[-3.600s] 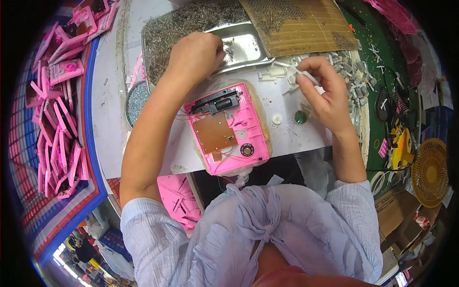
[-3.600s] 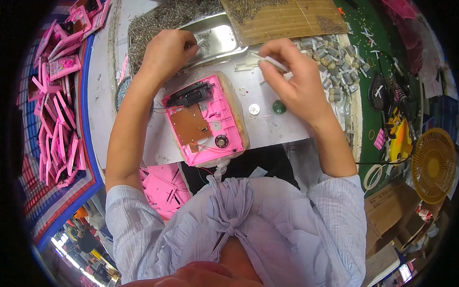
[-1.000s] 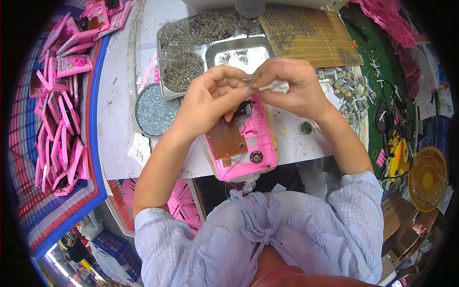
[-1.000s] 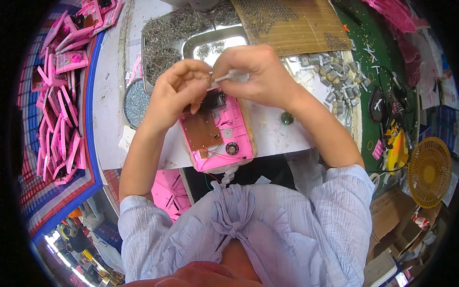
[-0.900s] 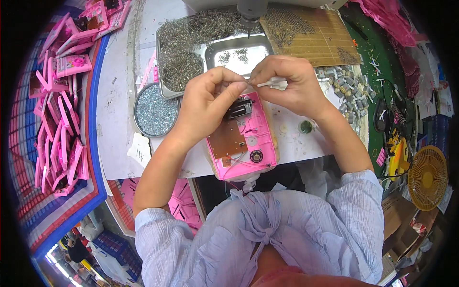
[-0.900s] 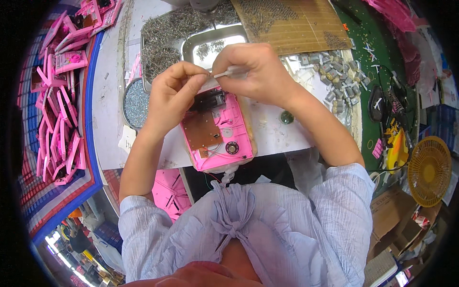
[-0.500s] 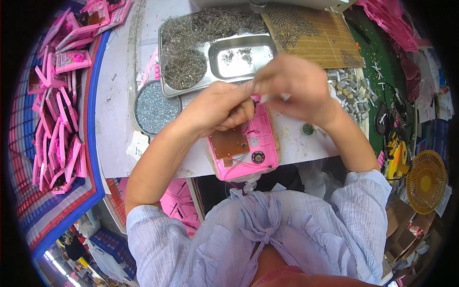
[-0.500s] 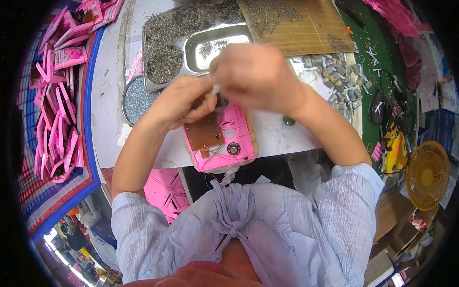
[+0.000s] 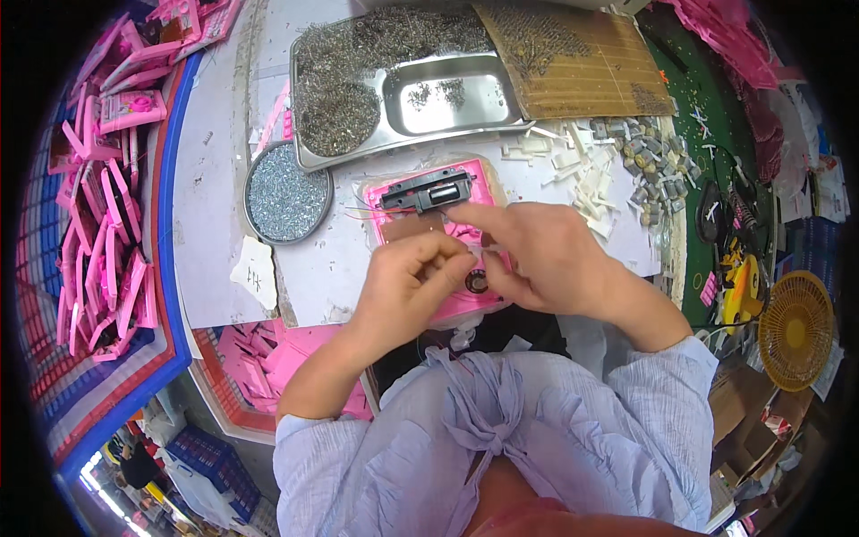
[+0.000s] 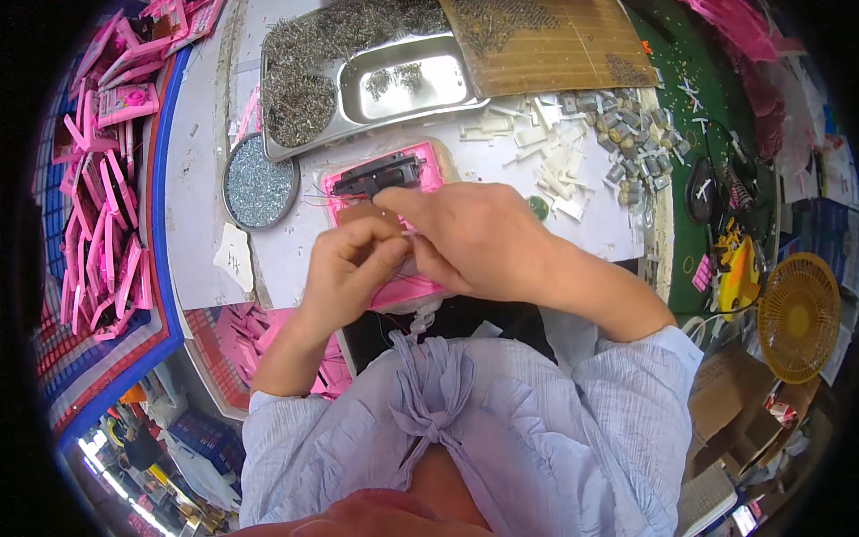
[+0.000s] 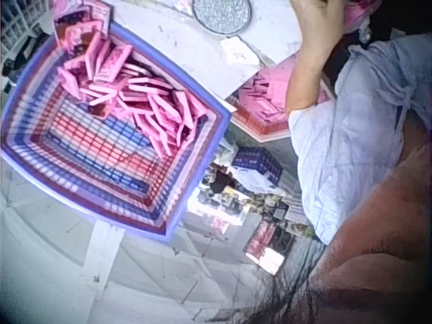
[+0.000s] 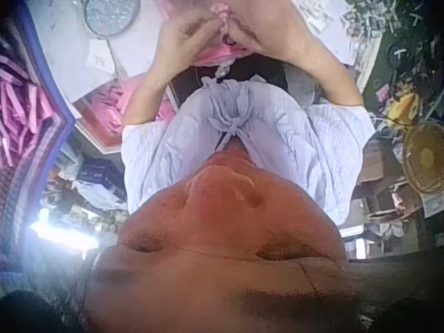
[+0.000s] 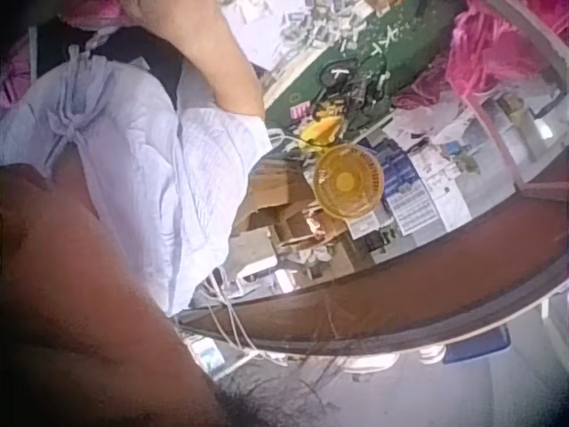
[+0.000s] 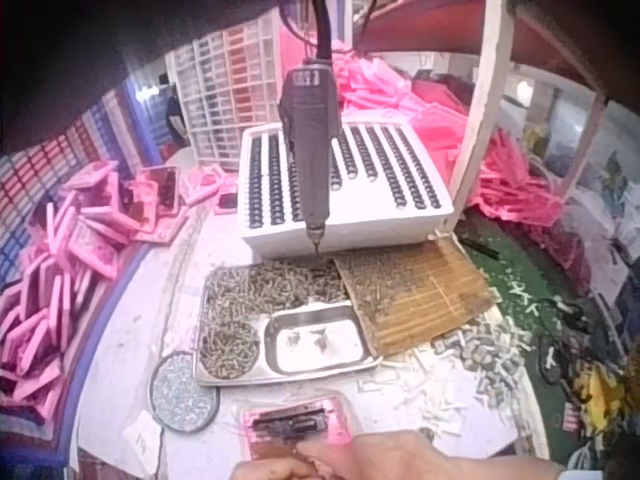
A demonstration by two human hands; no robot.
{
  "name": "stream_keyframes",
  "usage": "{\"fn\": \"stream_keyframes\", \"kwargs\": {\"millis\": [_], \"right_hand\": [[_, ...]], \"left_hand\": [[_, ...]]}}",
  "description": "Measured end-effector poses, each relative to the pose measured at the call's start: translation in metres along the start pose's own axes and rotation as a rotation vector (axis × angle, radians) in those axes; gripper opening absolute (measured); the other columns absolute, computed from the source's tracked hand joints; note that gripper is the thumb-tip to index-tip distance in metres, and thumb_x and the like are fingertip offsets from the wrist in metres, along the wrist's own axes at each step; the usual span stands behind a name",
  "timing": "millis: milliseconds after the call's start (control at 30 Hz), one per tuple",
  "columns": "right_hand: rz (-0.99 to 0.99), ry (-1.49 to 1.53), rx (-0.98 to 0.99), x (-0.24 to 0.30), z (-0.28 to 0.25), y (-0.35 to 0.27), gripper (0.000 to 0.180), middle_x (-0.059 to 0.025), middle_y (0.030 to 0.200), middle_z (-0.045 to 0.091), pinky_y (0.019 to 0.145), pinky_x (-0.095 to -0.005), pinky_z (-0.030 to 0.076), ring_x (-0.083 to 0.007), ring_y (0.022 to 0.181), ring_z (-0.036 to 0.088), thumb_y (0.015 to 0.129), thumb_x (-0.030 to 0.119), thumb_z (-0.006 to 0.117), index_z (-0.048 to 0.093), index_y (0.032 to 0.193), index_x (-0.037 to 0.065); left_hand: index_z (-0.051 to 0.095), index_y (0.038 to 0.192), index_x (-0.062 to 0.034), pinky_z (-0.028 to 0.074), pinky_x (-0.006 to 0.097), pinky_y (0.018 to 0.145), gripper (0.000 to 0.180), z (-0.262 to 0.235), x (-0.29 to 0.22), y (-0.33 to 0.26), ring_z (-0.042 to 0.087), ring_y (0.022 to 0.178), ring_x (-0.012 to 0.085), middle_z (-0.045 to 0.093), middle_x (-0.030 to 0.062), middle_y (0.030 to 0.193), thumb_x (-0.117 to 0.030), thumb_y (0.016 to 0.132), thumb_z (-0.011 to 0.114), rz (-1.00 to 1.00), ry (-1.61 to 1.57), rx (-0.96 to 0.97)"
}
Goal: Assembling and soldering components inside a pink electronic toy housing.
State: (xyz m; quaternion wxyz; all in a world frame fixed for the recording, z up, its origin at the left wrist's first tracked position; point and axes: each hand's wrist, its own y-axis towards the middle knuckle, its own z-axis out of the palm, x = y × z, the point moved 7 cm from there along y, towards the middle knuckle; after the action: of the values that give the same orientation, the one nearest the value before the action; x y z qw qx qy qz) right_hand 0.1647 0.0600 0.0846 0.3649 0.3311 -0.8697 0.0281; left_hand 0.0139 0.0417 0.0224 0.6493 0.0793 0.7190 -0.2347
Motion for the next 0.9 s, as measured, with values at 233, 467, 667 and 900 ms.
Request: {"fn": "stream_keyframes", "kwargs": {"millis": [233,467,667,900], "right_hand": [[-0.203,0.18,-0.102,0.017,0.012,-0.029,0.03,-0.0099,0.086,0.064,0.057,-0.0421,0.053,-0.0322,0.07,0.066,0.079,0.004,0.07,0.057,0.106,0.006],[-0.26,0.336,-0.063,0.024,0.014,-0.034,0.031,-0.0089,0.088,0.061,0.056,-0.0414,0.052,-0.032,0.07,0.064,0.074,-0.001,0.069,0.056,0.101,0.006],[-0.341,0.273,0.003,0.034,0.014,-0.03,0.034,-0.0085,0.092,0.061,0.057,-0.0422,0.051,-0.0307,0.073,0.063,0.069,0.003,0.072,0.057,0.099,0.008],[-0.513,0.213,0.043,0.048,0.023,-0.025,0.046,-0.0092,0.105,0.063,0.065,-0.042,0.054,-0.0287,0.076,0.064,0.069,0.006,0.073,0.058,0.113,0.01]], "left_hand": [[0.07,0.106,0.0011,0.04,0.021,0.057,0.018,0.025,0.017,-0.032,0.052,0.066,0.0019,0.067,-0.0017,0.087,-0.015,0.105,0.062,-0.233,-0.423,0.129],[0.07,0.104,-0.0012,0.035,0.021,0.054,0.017,0.028,0.027,-0.051,0.048,0.062,0.0021,0.062,-0.0027,0.079,-0.016,0.105,0.062,-0.29,-0.567,0.172],[0.068,0.106,-0.0026,0.031,0.021,0.05,0.017,0.036,0.032,-0.053,0.045,0.059,0.0029,0.057,-0.0038,0.074,-0.018,0.106,0.061,-0.33,-0.613,0.25],[0.067,0.115,-0.0022,0.03,0.022,0.048,0.021,0.045,0.049,-0.059,0.043,0.057,0.0026,0.055,-0.0052,0.073,-0.019,0.106,0.059,-0.509,-0.83,0.449]]}}
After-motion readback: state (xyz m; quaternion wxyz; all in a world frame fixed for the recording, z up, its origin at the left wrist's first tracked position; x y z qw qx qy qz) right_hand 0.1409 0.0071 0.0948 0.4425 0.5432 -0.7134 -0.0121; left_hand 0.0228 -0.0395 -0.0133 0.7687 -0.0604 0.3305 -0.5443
